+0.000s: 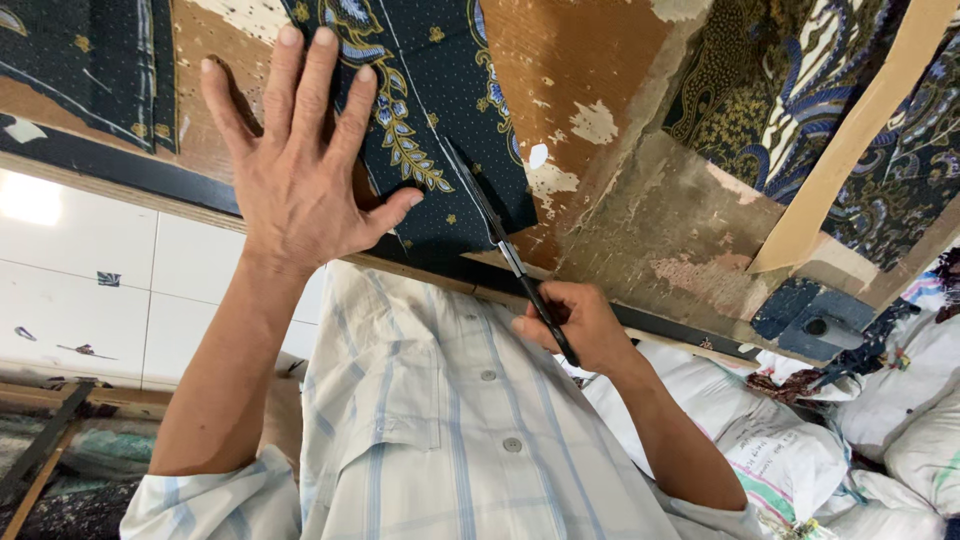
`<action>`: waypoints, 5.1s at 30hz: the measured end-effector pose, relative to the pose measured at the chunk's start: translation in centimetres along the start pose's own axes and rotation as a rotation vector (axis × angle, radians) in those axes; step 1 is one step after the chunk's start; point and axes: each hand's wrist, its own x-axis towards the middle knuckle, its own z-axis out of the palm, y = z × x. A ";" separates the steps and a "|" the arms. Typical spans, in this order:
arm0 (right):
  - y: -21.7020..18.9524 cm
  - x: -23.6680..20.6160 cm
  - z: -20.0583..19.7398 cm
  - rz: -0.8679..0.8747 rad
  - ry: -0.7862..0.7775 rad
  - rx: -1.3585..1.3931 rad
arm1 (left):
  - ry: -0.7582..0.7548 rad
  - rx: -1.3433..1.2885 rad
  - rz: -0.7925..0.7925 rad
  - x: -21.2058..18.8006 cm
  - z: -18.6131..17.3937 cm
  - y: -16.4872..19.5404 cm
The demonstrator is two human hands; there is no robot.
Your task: The person aligns a patterned fabric on a wooden table, marks a cutting line with chalk, and uses scissors to cut the fabric along the marked line. The person then folds and stacks the cut pieces on the table.
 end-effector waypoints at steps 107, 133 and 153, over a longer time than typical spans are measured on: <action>-16.8 9.0 4.4 -0.018 0.095 0.210 | -0.105 -0.008 -0.015 9.9 -6.6 -8.3; -19.9 10.9 4.5 -0.004 0.107 0.171 | -0.072 0.005 0.025 12.6 -8.4 -10.1; -19.5 11.1 5.2 0.009 0.093 0.202 | -0.079 -0.046 0.036 13.9 -8.0 -12.5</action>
